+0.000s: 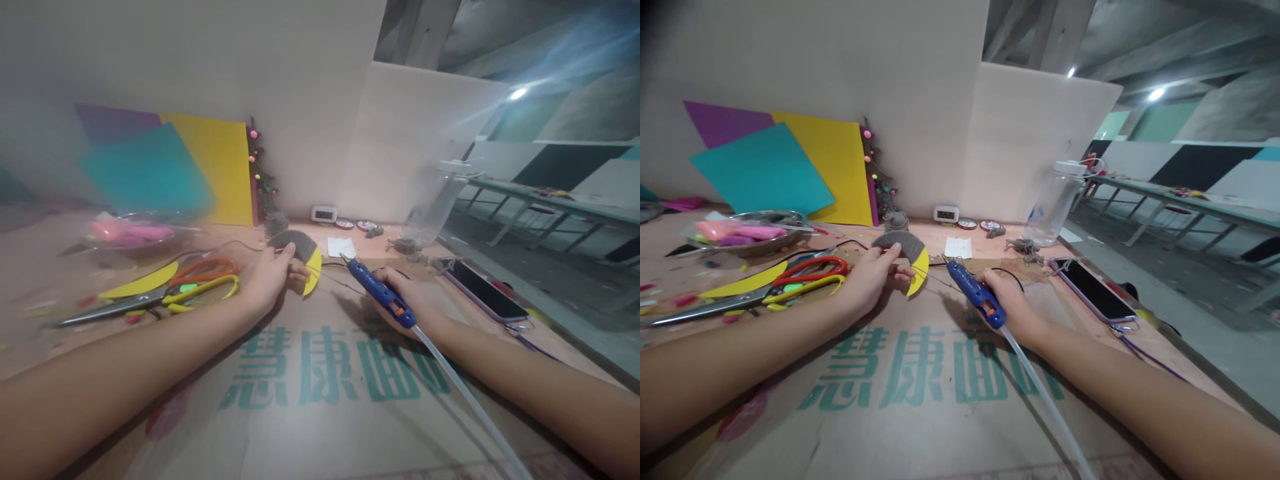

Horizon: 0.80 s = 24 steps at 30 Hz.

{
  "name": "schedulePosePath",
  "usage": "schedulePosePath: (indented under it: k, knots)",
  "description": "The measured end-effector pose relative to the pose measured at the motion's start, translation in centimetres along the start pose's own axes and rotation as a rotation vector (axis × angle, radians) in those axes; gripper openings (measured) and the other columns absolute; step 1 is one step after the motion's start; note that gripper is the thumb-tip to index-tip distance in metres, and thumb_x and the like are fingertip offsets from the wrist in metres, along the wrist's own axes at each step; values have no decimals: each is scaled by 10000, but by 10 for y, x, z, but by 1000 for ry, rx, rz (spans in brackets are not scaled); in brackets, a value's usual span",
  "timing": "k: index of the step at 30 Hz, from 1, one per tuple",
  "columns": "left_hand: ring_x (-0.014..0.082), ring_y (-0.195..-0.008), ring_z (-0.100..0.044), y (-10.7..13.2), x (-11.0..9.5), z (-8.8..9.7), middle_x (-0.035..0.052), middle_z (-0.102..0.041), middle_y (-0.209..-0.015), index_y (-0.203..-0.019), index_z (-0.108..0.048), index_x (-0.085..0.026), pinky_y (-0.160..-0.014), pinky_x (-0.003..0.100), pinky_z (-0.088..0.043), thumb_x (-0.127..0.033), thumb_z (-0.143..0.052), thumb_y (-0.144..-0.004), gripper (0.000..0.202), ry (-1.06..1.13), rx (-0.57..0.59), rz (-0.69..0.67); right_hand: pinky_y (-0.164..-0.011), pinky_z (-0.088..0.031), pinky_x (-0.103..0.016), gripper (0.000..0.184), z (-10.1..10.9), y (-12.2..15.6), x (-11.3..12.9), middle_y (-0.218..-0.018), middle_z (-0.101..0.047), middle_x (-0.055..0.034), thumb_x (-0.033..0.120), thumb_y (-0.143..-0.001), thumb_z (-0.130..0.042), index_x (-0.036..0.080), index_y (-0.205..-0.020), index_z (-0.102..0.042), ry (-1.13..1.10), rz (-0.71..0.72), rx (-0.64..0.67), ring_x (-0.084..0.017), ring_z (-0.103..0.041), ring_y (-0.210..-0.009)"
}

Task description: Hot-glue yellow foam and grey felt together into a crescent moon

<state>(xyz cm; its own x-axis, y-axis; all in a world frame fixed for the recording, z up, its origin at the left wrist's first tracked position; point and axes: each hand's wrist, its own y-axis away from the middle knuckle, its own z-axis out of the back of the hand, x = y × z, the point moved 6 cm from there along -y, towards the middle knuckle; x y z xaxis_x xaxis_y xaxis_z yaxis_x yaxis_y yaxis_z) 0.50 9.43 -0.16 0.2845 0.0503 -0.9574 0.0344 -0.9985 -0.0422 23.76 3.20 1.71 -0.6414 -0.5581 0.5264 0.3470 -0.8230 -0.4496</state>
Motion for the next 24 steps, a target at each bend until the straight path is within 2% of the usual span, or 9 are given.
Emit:
schedulePosePath:
  k: [4,7,10,13,16,21,24]
  knots:
    - [98,-526,-652,0,0,-1,15,-626,-785,-908,-481,-143,-534,231,-548,-208,-506,-940,76,19,2,-14,-564,-390,-248,193,-1,0,3,-695,-589,39,169,-698,-600,226,-849,-494,74,63,27,-131,-518,-589]
    - [117,-547,-657,-1,5,-1,20,-637,-728,-932,-506,-135,-539,232,-538,-227,-525,-928,94,-18,29,12,-605,-418,-259,209,-6,1,1,-743,-613,25,180,-703,-623,232,-863,-499,91,120,59,-151,-550,-644]
    - [136,-600,-670,-1,8,0,31,-657,-688,-928,-529,-129,-604,253,-548,-232,-595,-874,133,-82,50,17,-611,-421,-264,218,-8,2,-2,-734,-607,23,185,-696,-636,238,-853,-495,87,143,92,-162,-550,-656]
    - [157,-688,-681,-2,7,-1,60,-691,-738,-870,-567,-131,-660,264,-539,-262,-684,-794,192,-161,86,-34,-610,-417,-261,223,-9,1,-3,-740,-614,20,169,-687,-635,239,-847,-496,82,141,99,-166,-554,-668]
    - [166,-689,-659,-3,5,0,59,-692,-733,-805,-606,-140,-630,248,-498,-337,-735,-740,244,-235,103,-93,-611,-415,-262,214,-9,2,-2,-738,-605,21,155,-699,-626,235,-843,-490,69,138,101,-160,-543,-663]
    - [141,-566,-566,-6,7,5,10,-610,-608,-672,-566,-174,-553,241,-428,-448,-728,-734,325,-357,103,-172,-586,-424,-268,195,-6,5,1,-730,-596,25,167,-720,-630,237,-846,-499,57,139,44,-156,-537,-622]
    - [139,-560,-558,-7,10,3,9,-596,-609,-689,-540,-180,-543,242,-420,-478,-672,-777,337,-366,114,-163,-633,-472,-287,174,4,4,8,-800,-648,7,188,-763,-637,237,-892,-531,53,128,-89,-160,-590,-641]
